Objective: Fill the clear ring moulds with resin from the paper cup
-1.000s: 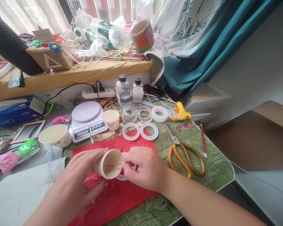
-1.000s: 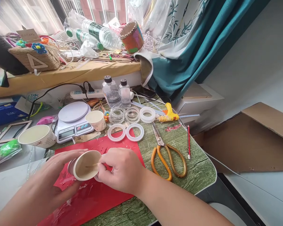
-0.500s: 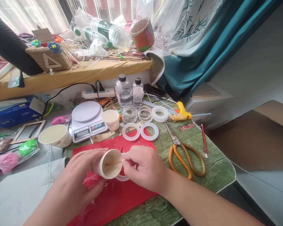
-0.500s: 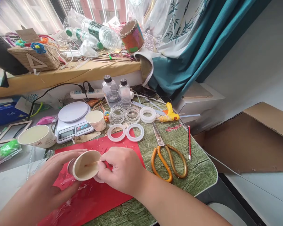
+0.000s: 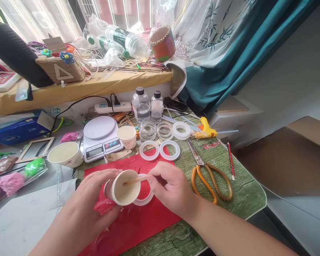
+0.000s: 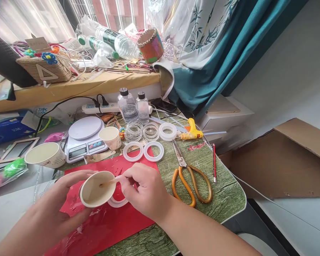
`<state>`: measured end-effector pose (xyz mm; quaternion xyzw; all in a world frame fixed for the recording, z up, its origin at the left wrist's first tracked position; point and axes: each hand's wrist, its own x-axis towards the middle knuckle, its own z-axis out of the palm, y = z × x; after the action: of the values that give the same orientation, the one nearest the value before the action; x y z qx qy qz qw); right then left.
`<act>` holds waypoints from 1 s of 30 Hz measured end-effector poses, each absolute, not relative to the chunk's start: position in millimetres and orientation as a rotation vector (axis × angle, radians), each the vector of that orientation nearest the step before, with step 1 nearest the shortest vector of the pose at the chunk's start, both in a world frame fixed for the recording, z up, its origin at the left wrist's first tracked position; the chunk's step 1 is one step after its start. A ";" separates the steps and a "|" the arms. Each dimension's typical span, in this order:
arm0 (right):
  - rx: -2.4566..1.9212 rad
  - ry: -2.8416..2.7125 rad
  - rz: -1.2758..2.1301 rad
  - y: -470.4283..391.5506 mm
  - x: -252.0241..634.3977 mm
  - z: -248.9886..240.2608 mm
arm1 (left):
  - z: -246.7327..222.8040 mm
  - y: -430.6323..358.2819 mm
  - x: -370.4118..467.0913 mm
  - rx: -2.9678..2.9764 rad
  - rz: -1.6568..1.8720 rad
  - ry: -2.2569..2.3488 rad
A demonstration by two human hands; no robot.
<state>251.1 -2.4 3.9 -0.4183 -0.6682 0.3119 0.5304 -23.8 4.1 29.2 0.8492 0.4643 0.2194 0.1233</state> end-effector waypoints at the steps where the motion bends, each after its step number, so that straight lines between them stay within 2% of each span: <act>1: -0.980 -1.612 0.718 -2.7 251.5 4.3 | 29.1 4.4 -23.4 2.475 0.646 1.354; 8: -0.978 -1.763 0.628 -4.1 247.8 -0.1 | 33.1 6.6 -19.8 2.581 0.659 1.259; 30: -0.966 -1.793 0.642 -4.3 246.9 -2.2 | 35.2 6.5 -14.9 2.667 0.650 1.219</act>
<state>246.9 -4.3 -2.2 -0.3962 -0.7357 0.2634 0.4820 -14.9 6.5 35.2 0.8858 0.4050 0.2159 0.0691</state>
